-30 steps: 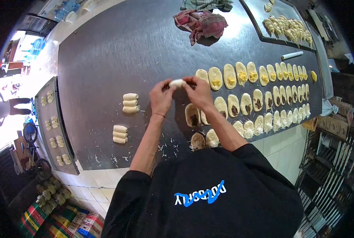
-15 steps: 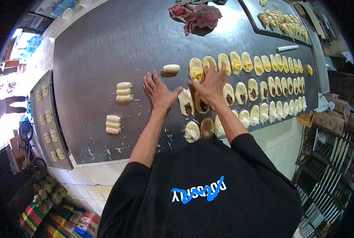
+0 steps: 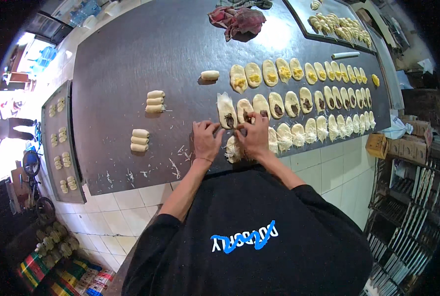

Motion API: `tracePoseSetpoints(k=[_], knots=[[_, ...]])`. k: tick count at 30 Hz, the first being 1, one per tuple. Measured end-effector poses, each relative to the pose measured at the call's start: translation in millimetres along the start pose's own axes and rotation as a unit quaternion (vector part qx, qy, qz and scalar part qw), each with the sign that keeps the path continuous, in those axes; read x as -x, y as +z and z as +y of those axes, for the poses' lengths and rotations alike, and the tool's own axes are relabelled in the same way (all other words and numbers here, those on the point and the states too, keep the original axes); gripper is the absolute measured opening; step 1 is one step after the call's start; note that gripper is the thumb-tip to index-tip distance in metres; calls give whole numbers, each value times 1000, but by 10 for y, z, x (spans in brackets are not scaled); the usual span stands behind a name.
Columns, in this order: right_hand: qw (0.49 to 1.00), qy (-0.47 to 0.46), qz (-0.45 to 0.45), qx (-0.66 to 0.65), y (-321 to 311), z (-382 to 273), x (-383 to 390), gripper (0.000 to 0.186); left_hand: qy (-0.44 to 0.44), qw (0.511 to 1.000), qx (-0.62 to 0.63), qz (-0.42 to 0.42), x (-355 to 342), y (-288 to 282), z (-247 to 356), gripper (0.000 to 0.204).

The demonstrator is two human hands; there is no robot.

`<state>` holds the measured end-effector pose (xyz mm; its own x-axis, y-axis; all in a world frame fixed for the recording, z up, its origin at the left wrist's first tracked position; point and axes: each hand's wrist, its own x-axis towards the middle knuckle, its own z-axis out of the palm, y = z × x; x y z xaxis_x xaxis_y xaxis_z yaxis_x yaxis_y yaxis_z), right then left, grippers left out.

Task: Folding and rolling dough pieces with fillings on a bakery table.

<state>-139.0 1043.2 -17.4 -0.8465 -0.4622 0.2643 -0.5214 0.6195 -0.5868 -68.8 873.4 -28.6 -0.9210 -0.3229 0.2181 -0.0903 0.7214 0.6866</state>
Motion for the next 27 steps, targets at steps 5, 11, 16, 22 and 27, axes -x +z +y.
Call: tracePoseSetpoints(k=[5, 11, 16, 22, 27], knots=[[996, 0, 63, 61, 194, -16, -99, 15, 4, 1000, -26, 16, -124, 246, 69, 9], [997, -11, 79, 15, 220, -9, -46, 15, 63, 998, 27, 14, -7, 262, -20, 13], [997, -22, 71, -27, 216, 65, -89, 15, 58, 998, 22, 8, -78, 287, -19, 11], [992, -116, -28, -39, -7, 129, 153, 16, 156, 985, -51, -56, 213, 83, -116, 10], [999, -16, -1, 37, 68, 160, -561, 20, 5, 988, -153, -35, -445, 105, 31, 24]])
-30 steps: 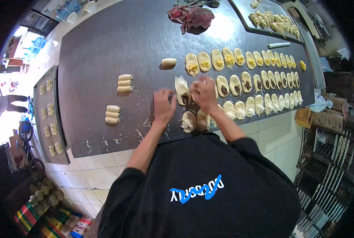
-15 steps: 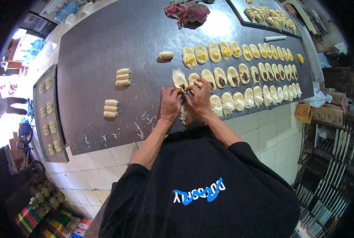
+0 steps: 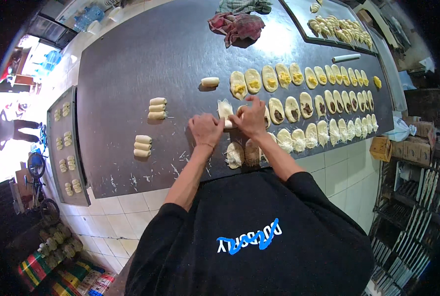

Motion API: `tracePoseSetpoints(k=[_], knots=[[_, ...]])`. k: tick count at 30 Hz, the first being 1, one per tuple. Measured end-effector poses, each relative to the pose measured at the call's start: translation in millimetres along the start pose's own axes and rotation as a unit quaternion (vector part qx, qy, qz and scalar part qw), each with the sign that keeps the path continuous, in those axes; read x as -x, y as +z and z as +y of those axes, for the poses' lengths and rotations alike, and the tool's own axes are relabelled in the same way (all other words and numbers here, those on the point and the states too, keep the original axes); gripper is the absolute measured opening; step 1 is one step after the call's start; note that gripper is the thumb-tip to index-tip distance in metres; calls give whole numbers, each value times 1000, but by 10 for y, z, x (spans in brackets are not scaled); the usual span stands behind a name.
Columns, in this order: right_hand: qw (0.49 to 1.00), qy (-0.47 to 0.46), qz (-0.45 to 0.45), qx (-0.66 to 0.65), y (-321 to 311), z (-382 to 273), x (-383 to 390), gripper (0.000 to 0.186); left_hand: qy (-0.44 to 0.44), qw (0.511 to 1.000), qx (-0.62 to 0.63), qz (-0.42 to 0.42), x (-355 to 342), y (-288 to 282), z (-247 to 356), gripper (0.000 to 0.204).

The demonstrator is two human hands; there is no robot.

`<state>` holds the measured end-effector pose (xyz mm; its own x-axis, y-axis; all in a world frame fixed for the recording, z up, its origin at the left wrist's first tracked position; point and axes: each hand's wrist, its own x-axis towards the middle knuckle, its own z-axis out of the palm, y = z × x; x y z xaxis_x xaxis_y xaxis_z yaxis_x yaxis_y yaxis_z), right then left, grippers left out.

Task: Folding and rolling dough pieces with fillings on a bakery table.

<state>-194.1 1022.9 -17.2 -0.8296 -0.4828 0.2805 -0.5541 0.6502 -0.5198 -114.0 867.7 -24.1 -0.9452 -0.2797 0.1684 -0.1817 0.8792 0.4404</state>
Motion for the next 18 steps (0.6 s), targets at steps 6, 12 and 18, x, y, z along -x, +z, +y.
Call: tracePoseSetpoints(k=[6, 12, 18], knots=[[995, -41, -17, -90, -15, 44, 105, 13, 56, 995, 78, 11, 1, -24, -202, 20], [998, -52, 7, -31, 216, 145, -523, 16, 31, 997, -71, 19, -630, 192, -126, 12], [989, -124, -39, -65, -6, 166, -499, 17, 115, 978, 173, 17, -710, 109, -303, 13]])
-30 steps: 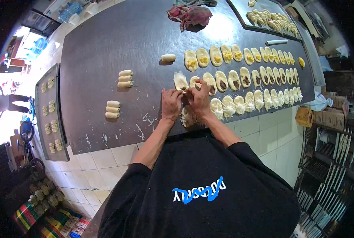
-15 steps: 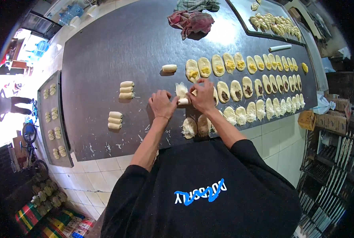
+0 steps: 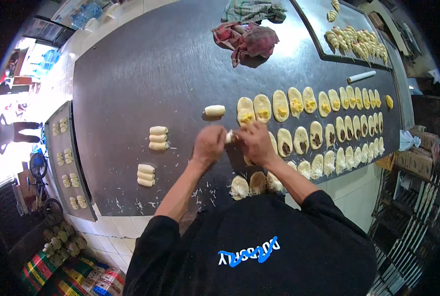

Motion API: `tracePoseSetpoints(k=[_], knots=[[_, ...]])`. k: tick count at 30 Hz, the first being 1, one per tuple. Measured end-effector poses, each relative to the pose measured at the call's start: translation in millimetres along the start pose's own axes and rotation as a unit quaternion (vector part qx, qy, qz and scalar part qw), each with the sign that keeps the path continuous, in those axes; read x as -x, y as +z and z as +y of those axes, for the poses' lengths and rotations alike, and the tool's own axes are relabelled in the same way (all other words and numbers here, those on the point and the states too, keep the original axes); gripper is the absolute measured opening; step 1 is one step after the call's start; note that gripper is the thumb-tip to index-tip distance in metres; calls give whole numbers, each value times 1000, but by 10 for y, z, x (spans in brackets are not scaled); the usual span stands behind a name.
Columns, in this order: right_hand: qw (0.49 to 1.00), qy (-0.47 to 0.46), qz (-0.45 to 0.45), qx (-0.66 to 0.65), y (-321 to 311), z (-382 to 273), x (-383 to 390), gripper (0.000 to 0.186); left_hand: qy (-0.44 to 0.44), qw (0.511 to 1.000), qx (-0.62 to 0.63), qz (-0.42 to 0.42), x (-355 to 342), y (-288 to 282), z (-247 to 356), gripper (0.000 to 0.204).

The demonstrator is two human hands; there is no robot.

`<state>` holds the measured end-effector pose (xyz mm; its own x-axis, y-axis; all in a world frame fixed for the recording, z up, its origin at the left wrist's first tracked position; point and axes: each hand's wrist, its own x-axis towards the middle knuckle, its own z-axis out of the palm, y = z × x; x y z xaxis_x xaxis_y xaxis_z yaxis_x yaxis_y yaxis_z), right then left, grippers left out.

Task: Folding and rolling dough pieces with fillings on a bakery table.

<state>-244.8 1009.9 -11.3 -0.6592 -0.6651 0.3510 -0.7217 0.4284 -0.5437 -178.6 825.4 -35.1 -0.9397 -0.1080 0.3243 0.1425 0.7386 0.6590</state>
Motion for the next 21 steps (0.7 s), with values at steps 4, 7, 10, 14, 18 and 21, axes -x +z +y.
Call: tracePoseSetpoints(k=[4, 7, 10, 14, 18, 21], knots=[[999, 22, -22, 25, 136, 113, -206, 21, -63, 991, -118, 3, -205, 64, -71, 14], [995, 25, -98, 23, 259, 123, -336, 22, -76, 986, -72, 129, -542, -84, -53, 12], [990, -38, -134, -2, 332, 122, -216, 33, -138, 980, 140, 28, -556, -402, 113, 18], [975, 29, -206, -73, 520, 23, -22, 50, -119, 965, 108, -209, -190, -733, 105, 63], [993, 31, -89, -72, 508, -164, 122, 58, -72, 968, 44, -238, -5, -446, 71, 83], [976, 86, -178, -91, 426, -201, 157, 63, 13, 976, 46, -214, 259, -177, -140, 89]])
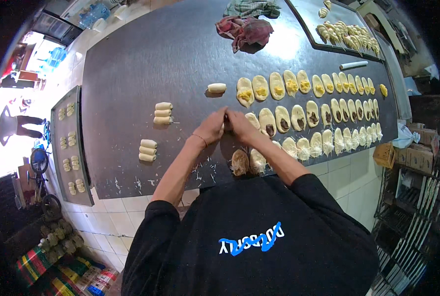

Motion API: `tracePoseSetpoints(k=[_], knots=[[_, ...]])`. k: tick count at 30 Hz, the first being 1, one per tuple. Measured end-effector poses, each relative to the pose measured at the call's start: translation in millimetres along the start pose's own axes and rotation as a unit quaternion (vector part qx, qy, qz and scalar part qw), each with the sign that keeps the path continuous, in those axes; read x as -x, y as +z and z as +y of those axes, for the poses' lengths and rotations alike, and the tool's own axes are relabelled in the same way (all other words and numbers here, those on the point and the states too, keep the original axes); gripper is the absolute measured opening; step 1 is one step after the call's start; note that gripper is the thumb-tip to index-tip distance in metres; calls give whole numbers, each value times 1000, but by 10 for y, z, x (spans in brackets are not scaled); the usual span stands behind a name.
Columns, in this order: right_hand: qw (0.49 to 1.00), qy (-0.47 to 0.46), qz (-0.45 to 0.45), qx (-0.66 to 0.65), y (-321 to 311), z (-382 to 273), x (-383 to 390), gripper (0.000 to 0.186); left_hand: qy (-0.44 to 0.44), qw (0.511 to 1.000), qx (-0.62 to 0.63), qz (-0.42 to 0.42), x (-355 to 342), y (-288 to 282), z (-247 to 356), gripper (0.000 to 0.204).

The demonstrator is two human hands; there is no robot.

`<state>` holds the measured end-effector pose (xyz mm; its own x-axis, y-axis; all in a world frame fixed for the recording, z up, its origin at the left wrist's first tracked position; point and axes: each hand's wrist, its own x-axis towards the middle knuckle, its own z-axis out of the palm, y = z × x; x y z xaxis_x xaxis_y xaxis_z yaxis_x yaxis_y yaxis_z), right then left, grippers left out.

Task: Folding and rolling dough pieces with fillings on a bakery table.

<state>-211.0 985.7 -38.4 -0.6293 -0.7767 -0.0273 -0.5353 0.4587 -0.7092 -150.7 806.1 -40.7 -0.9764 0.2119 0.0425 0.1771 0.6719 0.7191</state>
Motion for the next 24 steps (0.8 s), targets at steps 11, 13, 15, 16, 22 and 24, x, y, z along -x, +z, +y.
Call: tracePoseSetpoints(k=[11, 13, 15, 16, 22, 24], knots=[[974, 64, 194, -102, 41, -179, -57, 48, -167, 959, 146, 177, -13, -8, 173, 80], [954, 84, 255, -133, -1, -114, -352, 48, -185, 946, 154, 216, -274, -129, 119, 80], [953, 109, 248, -133, -25, -108, -593, 50, -199, 945, 117, 233, -462, -214, -8, 79], [957, 100, 254, -102, -37, -116, -646, 51, -181, 952, 56, 239, -506, -209, -104, 72], [984, 18, 161, -71, -116, 108, -772, 55, -93, 993, 1, 73, -646, -349, -302, 54], [986, 29, 137, -86, -208, -30, -570, 54, -108, 992, 22, 59, -426, -355, -160, 56]])
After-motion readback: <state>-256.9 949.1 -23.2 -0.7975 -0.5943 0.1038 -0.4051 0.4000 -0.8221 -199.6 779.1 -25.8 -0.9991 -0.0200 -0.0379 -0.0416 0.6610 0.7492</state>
